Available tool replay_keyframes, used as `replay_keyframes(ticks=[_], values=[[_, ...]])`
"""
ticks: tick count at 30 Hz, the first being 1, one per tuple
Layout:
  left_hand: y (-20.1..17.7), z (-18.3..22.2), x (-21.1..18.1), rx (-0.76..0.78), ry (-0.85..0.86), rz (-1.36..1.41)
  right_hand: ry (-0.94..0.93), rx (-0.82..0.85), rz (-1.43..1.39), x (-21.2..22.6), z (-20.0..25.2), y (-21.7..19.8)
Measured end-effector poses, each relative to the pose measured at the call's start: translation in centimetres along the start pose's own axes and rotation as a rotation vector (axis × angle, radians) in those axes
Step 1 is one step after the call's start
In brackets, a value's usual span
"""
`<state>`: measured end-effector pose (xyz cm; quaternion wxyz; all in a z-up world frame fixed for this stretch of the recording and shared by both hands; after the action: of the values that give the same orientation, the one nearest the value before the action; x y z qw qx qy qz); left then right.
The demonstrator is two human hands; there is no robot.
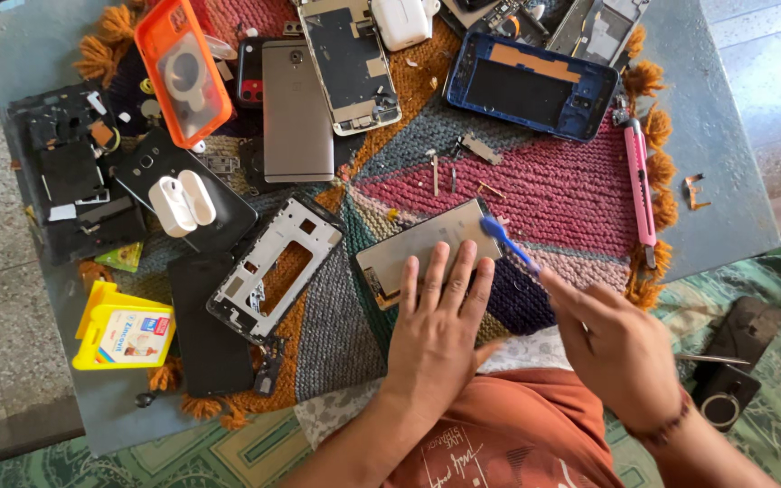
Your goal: The person disassembles a smartphone using a pink plastic pry tool and a toothbrush. They remove the back cover, disconnect internal components, and clean the device with the toothbrush. The person then reassembles the phone by reconnecting components and replacing the back cover.
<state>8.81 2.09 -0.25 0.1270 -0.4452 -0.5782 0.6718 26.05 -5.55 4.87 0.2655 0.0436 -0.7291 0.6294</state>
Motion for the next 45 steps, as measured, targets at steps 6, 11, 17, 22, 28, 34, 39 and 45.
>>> replay_keyframes(ticks=[6, 11, 17, 22, 28, 34, 39, 45], values=[[-0.2, 0.1, 0.1, -0.015, -0.015, 0.035, -0.003, 0.008, -0.024, 0.9, -1.3, -0.2], [-0.3, 0.1, 0.1, -0.005, -0.006, 0.021, 0.077, 0.089, -0.05, 0.9, -0.6, -1.9], [-0.6, 0.3, 0.0, -0.041, 0.005, 0.035, -0.017, -0.034, -0.064, 1.1, -3.6, 0.3], [-0.5, 0.3, 0.1, -0.024, -0.01, 0.061, 0.092, 0.043, -0.075, 1.0, -1.6, -0.6], [0.0, 0.3, 0.2, -0.03, 0.002, 0.057, 0.002, 0.003, -0.213, -2.3, -0.9, -3.0], [-0.1, 0.5, 0.2, -0.065, 0.015, 0.023, -0.051, -0.287, 0.005, -6.1, -5.2, -2.8], [0.0, 0.6, 0.2, -0.085, 0.016, 0.023, -0.15, -0.319, 0.091, -7.0, -7.3, -2.3], [-0.4, 1.1, 0.1, -0.205, 0.037, 0.032, 0.086, -0.32, -0.018, -8.7, -7.2, -2.5]])
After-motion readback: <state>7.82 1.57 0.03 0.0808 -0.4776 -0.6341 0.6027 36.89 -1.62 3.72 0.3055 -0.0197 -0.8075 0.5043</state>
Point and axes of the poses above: each hand's wrist, its own z-axis away from the middle knuckle, its own y-axis out of the palm, x = y × z, the point moved 3 cm from there along -z, towards the middle knuckle, and after that the axes turned 4 degrees about -x, right-handed, at the moved point
